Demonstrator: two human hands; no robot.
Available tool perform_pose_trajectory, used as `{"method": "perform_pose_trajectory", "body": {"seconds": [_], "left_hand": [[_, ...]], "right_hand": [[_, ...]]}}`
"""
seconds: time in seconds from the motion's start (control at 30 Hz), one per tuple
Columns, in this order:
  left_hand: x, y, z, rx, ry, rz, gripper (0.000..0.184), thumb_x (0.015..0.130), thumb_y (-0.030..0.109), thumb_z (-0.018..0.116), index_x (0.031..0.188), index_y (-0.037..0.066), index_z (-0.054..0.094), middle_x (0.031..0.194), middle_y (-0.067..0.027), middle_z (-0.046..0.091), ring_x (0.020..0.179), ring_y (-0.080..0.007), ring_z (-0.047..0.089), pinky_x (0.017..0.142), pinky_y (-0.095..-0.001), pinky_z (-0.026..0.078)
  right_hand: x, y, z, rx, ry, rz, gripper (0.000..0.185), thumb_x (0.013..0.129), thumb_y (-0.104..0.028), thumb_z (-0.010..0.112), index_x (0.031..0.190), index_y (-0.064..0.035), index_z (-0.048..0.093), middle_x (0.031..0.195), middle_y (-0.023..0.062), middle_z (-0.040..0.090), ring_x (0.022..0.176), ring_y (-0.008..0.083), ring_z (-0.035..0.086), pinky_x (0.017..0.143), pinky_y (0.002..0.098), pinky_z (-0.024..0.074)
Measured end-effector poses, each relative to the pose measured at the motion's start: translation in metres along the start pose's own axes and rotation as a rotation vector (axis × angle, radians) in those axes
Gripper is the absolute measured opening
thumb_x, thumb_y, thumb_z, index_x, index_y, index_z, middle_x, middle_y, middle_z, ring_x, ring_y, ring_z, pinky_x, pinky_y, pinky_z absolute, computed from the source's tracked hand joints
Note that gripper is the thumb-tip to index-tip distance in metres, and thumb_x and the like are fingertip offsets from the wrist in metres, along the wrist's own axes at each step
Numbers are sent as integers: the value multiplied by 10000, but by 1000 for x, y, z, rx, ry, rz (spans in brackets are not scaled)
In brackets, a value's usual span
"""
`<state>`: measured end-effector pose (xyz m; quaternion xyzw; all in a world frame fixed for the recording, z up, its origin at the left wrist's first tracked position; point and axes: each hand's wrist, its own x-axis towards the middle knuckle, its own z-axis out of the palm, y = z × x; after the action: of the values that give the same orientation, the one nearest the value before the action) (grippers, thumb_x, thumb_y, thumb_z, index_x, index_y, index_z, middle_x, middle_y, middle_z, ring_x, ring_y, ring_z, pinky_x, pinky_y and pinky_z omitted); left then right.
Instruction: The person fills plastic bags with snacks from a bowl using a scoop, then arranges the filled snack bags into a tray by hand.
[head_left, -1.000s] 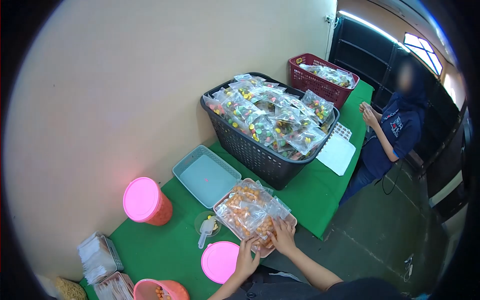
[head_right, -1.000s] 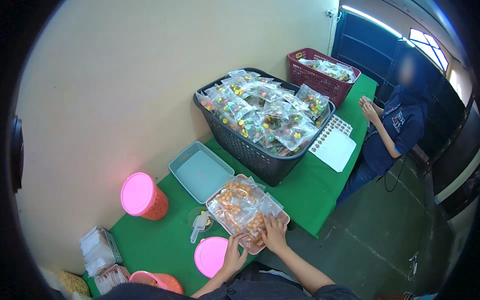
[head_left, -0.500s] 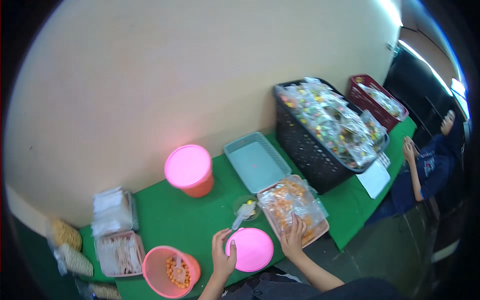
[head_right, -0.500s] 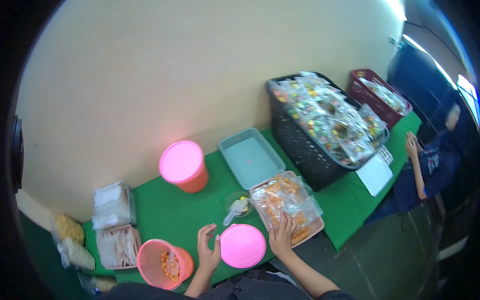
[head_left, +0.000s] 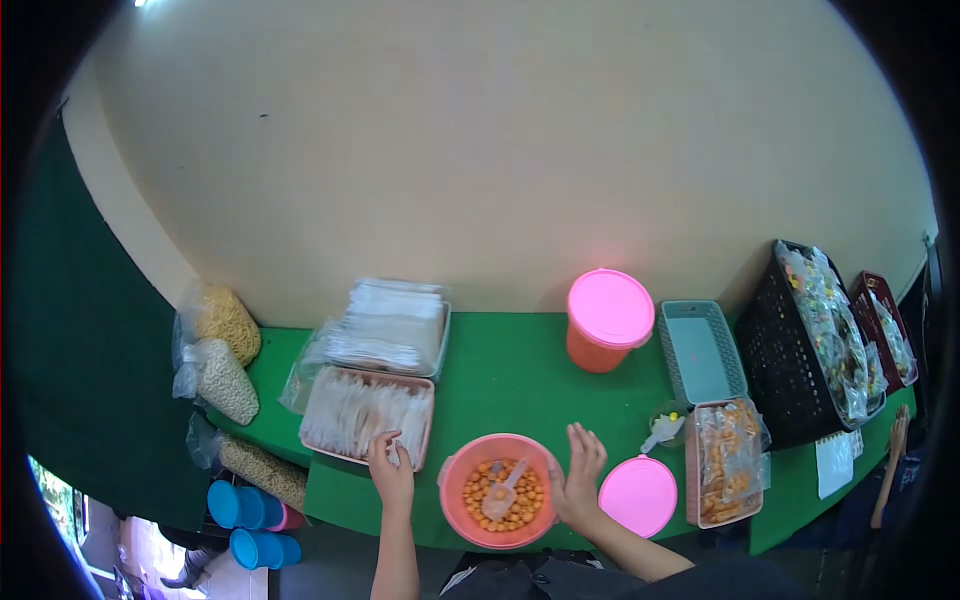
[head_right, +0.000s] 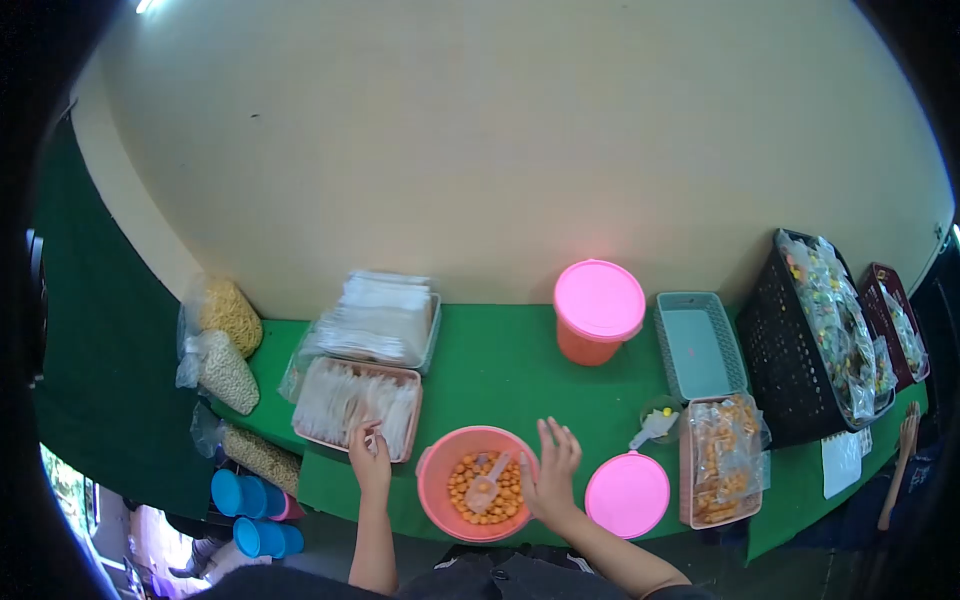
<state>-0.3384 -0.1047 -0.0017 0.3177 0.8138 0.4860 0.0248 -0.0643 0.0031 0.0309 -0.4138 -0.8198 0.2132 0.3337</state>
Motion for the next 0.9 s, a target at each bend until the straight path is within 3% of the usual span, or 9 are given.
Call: {"method": "perform_pose_trajectory", "body": {"seconds": [0.13, 0.2, 0.33, 0.43, 0.5, 0.63, 0.77, 0.83, 0.9], "left_hand": [[22, -83, 0, 190, -52, 172, 263, 800, 37, 549, 1061, 15, 571, 1020, -149, 586, 982, -325, 540, 871, -407, 414], [30, -107, 1, 224, -75, 120, 317, 795, 51, 566, 1110, 25, 553, 1079, -148, 586, 1023, -332, 524, 895, -432, 395], [41, -120, -4, 408, -114, 111, 416, 771, 111, 628, 1171, 51, 533, 1155, -133, 572, 1106, -340, 475, 952, -470, 336], [48, -127, -11, 576, -88, 162, 512, 744, 139, 668, 1224, 69, 503, 1225, -113, 546, 1160, -346, 440, 995, -475, 301], [57, -145, -12, 649, -89, 173, 695, 685, 140, 723, 1312, 97, 426, 1333, -80, 477, 1229, -347, 390, 1043, -457, 269], [62, -138, -31, 559, -96, 133, 806, 639, 143, 756, 1350, 101, 378, 1364, -88, 443, 1251, -353, 368, 1043, -462, 271], [72, -153, -45, 458, -155, 184, 911, 614, 160, 775, 1389, 81, 302, 1385, -115, 411, 1258, -368, 352, 1044, -469, 269], [77, -147, -51, 429, -165, 219, 922, 615, 165, 778, 1392, 70, 290, 1386, -128, 406, 1260, -375, 344, 1045, -472, 267], [75, -139, -55, 410, -221, 84, 875, 676, 215, 746, 1398, 54, 278, 1394, -141, 393, 1270, -385, 321, 1059, -469, 244]], "right_hand": [[23, -57, 52, 65, -46, -131, 523, 891, -219, 530, 1349, -32, 361, 1367, 199, 308, 1246, 402, 260, 1044, 508, 214], [29, -85, 70, 103, -99, -183, 520, 878, -196, 536, 1343, -37, 366, 1342, 196, 348, 1225, 393, 295, 1034, 499, 232], [51, -122, 141, 154, -116, -280, 483, 860, -175, 547, 1305, -39, 413, 1286, 189, 411, 1187, 372, 358, 1011, 488, 276], [70, -131, 208, 183, -305, -400, 467, 826, -130, 560, 1268, -28, 449, 1240, 184, 458, 1150, 356, 415, 983, 474, 328], [74, -126, 245, 54, -582, -326, 467, 803, -83, 548, 1259, -28, 462, 1275, 184, 451, 1188, 355, 419, 966, 471, 358], [81, -117, 295, -237, -617, -731, 469, 808, -99, 508, 1272, -42, 474, 1343, 160, 429, 1270, 321, 380, 961, 460, 364], [94, -133, 326, -376, -860, -705, 440, 812, -134, 507, 1243, -47, 505, 1354, 152, 425, 1264, 292, 400, 963, 420, 368], [104, -141, 329, -674, -1046, -842, 396, 815, -161, 513, 1198, -63, 542, 1254, 120, 521, 1179, 259, 480, 932, 381, 385], [106, -136, 330, -636, -945, -910, 398, 814, -162, 515, 1201, -71, 532, 1154, 100, 566, 1113, 248, 515, 911, 382, 393]]}}
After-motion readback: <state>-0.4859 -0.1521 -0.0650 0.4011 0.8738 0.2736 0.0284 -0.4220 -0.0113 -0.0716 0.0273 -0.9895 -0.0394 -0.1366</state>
